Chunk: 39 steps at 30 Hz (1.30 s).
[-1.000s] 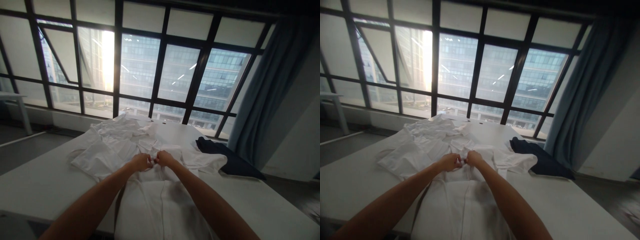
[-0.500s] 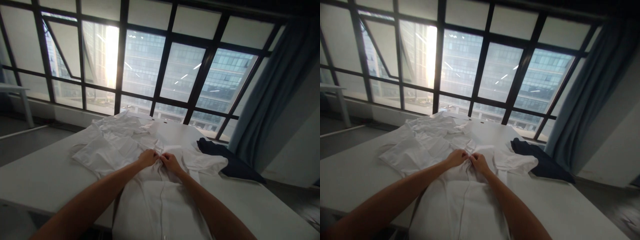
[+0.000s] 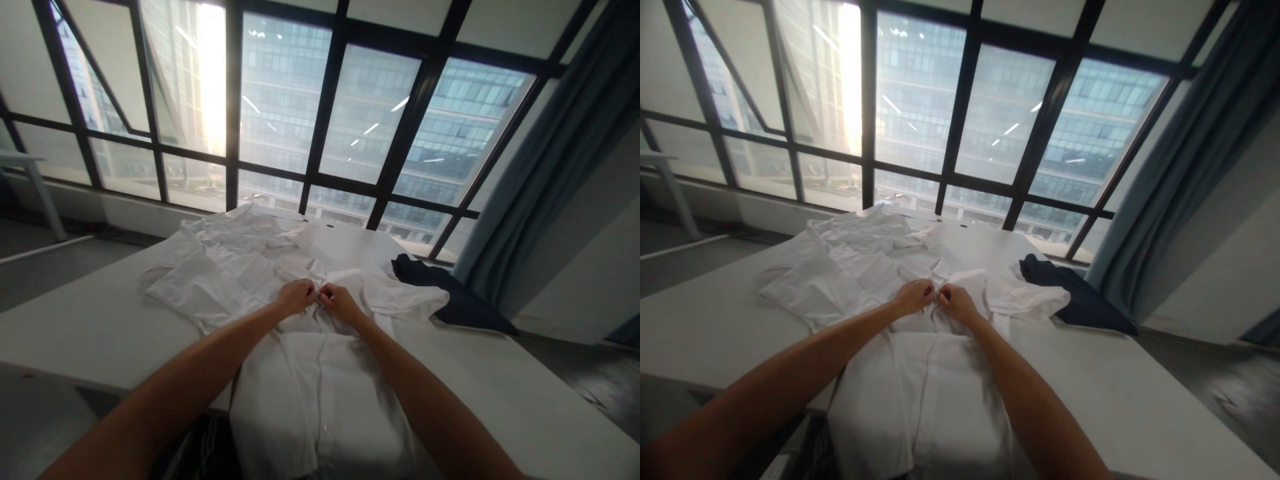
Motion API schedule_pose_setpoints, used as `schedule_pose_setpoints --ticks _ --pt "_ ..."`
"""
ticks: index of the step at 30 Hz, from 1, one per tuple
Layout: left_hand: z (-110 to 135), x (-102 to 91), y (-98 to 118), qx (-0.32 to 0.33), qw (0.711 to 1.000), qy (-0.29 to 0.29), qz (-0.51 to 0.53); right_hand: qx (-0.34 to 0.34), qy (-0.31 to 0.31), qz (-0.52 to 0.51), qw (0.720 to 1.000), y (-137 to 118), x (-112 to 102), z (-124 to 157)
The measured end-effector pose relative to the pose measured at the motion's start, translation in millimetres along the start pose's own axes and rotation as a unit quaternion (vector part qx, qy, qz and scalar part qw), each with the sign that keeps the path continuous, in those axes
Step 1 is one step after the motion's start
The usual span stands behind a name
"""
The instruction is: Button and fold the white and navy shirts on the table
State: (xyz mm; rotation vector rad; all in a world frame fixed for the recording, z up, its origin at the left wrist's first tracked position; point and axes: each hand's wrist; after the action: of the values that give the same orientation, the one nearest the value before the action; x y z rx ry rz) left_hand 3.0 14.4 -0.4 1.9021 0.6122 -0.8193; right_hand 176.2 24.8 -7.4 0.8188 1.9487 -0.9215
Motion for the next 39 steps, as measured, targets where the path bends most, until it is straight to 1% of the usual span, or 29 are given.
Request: schedule_pose_setpoints --ticks 4,7,9,11,13,15,16,17,18,20,22,23,24,25,26,28,29,30,31,32,33,35,36,37,39 --pt "-3.8 5.0 -5.0 0.063 0.997 -0.025 0.026 -0.019 0.002 0.004 1.000 3.7 0.5 -4.3" --pt "-3.1 9.3 0.8 0.136 0.989 -0.051 0.042 -0.043 0.009 0.000 0.999 7.6 2.1 -8.7" --pt "-1.8 9.2 5.8 0.161 0.985 -0.051 0.041 -0.056 0.000 0.001 0.998 11.0 0.8 -10.7" --pt "-1.4 3.2 6.3 0.136 0.990 -0.033 0.026 -0.036 -0.002 0.012 0.999 16.3 -4.4 -11.1" --pt "-2.4 -9.6 -0.2 0.073 0.997 -0.001 -0.003 0.029 0.011 0.038 0.999 23.9 -13.9 -9.3" --pt "-4.3 -26.8 -11.9 -0.007 0.999 0.043 -0.034 0.103 0.021 0.072 0.992 32.5 -26.1 -5.8" --pt "-5.2 -35.7 -18.3 -0.046 0.996 0.059 -0.047 0.130 0.006 0.091 0.987 36.3 -32.4 -3.6" --pt "-6.0 -44.1 -24.2 -0.079 0.993 0.057 -0.061 0.148 -0.023 0.109 0.983 39.3 -38.4 -1.5" --pt "-6.4 -51.5 -29.1 -0.105 0.991 0.035 -0.075 0.155 -0.059 0.126 0.978 41.0 -44.1 0.6" --pt "-5.9 -62.8 -34.3 -0.132 0.985 -0.046 -0.096 0.151 -0.156 0.140 0.966 40.5 -54.1 4.3" --pt "-3.5 -69.5 -32.6 -0.134 0.976 -0.134 -0.103 0.145 -0.256 0.128 0.947 35.4 -63.1 7.6" --pt "-1.7 -71.4 -29.5 -0.130 0.972 -0.165 -0.104 0.141 -0.297 0.119 0.937 31.9 -67.5 9.1" --pt "0.5 -72.3 -25.3 -0.123 0.970 -0.177 -0.108 0.137 -0.334 0.111 0.926 28.2 -71.7 10.6" --pt "2.7 -72.2 -20.4 -0.109 0.972 -0.166 -0.122 0.135 -0.359 0.107 0.917 24.6 -75.9 11.9" --pt "4.7 -70.9 -15.2 -0.087 0.978 -0.130 -0.141 0.133 -0.371 0.109 0.913 21.3 -79.7 12.9" --pt "7.1 -64.3 -5.6 -0.005 0.984 -0.015 -0.177 0.131 -0.378 0.116 0.909 15.3 -85.5 14.1" --pt "7.1 -59.1 -1.8 0.049 0.981 0.035 -0.184 0.128 -0.375 0.126 0.910 12.4 -87.0 14.2" --pt "6.2 -53.0 0.9 0.102 0.976 0.062 -0.181 0.122 -0.358 0.143 0.915 9.7 -87.4 13.9" --pt "4.5 -46.4 2.5 0.149 0.971 0.063 -0.173 0.113 -0.323 0.169 0.924 7.0 -86.5 13.3" --pt "2.1 -39.7 3.0 0.184 0.968 0.046 -0.165 0.102 -0.271 0.198 0.936 4.5 -84.2 12.4" --pt "-0.6 -33.6 2.7 0.203 0.966 0.026 -0.158 0.092 -0.208 0.225 0.948 2.4 -80.6 11.4" --pt "-6.2 -24.4 0.4 0.206 0.966 0.000 -0.153 0.068 -0.085 0.239 0.965 0.0 -69.8 9.3" --pt "-8.5 -21.5 -1.0 0.199 0.969 -0.003 -0.149 0.051 -0.041 0.222 0.973 0.0 -63.0 8.2" --pt "-10.3 -19.8 -2.3 0.191 0.971 0.002 -0.141 0.024 -0.008 0.197 0.980 0.6 -55.8 7.0" --pt "-12.2 -18.9 -4.0 0.179 0.978 0.023 -0.108 -0.059 0.036 0.147 0.987 3.2 -41.7 4.5"
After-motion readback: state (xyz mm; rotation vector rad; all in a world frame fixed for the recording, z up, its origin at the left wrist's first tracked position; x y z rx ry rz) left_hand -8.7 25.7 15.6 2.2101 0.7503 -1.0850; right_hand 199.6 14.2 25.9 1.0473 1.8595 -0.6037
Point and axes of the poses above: each hand's wrist, its own z-axis away from the middle knuckle, its own x-axis out of the palm, y = z × x, and after that the axes turned 13 degrees about z, right-handed
